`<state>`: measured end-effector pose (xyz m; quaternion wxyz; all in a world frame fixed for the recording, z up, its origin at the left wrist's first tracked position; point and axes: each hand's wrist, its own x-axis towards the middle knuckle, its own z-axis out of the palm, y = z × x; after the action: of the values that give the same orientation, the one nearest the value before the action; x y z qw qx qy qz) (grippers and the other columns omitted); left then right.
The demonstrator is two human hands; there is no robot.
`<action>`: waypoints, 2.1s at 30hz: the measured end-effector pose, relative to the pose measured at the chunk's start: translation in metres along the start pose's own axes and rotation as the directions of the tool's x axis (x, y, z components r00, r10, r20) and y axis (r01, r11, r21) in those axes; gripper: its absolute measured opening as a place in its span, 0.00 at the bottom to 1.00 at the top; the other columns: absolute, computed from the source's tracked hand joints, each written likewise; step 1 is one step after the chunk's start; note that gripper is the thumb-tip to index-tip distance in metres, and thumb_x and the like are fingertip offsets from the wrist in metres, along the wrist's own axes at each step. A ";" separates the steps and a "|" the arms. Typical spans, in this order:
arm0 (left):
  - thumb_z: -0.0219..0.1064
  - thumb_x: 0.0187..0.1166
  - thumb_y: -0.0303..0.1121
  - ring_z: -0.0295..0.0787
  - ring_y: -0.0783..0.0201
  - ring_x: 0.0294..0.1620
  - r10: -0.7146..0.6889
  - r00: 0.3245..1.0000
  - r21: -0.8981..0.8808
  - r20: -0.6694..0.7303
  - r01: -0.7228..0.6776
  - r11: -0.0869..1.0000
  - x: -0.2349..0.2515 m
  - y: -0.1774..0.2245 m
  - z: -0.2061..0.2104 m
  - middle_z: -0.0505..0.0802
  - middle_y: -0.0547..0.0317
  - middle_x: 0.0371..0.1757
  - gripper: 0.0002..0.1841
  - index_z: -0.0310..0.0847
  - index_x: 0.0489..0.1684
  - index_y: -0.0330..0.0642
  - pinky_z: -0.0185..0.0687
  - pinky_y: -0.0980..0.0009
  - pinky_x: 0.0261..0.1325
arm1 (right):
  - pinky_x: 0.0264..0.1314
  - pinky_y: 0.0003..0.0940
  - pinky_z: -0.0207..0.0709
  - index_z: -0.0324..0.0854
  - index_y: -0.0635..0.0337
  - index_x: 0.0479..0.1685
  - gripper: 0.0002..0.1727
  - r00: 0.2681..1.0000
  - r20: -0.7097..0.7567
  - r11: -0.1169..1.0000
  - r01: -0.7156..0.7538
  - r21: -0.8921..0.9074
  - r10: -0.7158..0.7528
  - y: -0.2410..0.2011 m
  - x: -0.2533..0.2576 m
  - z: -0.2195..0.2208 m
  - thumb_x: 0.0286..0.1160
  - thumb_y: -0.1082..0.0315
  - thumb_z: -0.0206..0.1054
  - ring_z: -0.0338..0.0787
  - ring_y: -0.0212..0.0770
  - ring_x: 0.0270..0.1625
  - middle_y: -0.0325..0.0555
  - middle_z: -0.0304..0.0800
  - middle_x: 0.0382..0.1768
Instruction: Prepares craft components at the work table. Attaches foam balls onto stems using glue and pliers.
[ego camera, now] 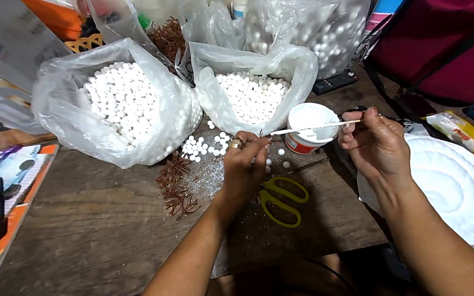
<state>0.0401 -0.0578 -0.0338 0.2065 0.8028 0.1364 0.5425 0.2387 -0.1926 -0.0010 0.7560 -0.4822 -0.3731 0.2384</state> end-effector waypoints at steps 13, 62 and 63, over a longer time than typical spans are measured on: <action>0.69 0.68 0.19 0.83 0.71 0.38 -0.011 1.000 0.006 -0.019 0.012 1.000 0.001 0.001 0.001 0.88 0.47 0.34 0.06 0.94 0.33 0.28 0.76 0.86 0.46 | 0.31 0.16 0.81 0.91 0.51 0.39 0.26 1.000 0.003 1.000 0.013 -0.013 -0.013 -0.001 -0.002 -0.001 0.94 0.65 0.42 0.86 0.21 0.24 0.26 0.90 0.25; 0.67 0.71 0.21 0.84 0.70 0.41 0.025 0.998 -0.074 0.058 -0.021 0.997 -0.006 0.000 0.006 0.88 0.45 0.36 0.07 0.93 0.33 0.28 0.77 0.85 0.49 | 0.26 0.16 0.80 0.88 0.54 0.36 0.28 0.996 -0.088 1.000 -0.016 -0.007 0.016 -0.001 -0.001 -0.007 0.95 0.64 0.38 0.84 0.21 0.22 0.28 0.90 0.23; 0.67 0.71 0.21 0.84 0.70 0.41 0.026 0.998 -0.073 0.059 -0.022 0.997 -0.007 0.000 0.006 0.88 0.45 0.36 0.07 0.93 0.33 0.28 0.76 0.85 0.49 | 0.26 0.15 0.80 0.88 0.54 0.36 0.28 0.996 -0.089 1.000 -0.015 -0.008 0.014 0.000 -0.001 -0.007 0.95 0.64 0.38 0.85 0.21 0.22 0.28 0.90 0.23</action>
<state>0.0429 -0.0622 -0.0407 0.2330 0.8121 0.1007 0.5254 0.2436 -0.1968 -0.0028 0.7680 -0.4983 -0.3366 0.2204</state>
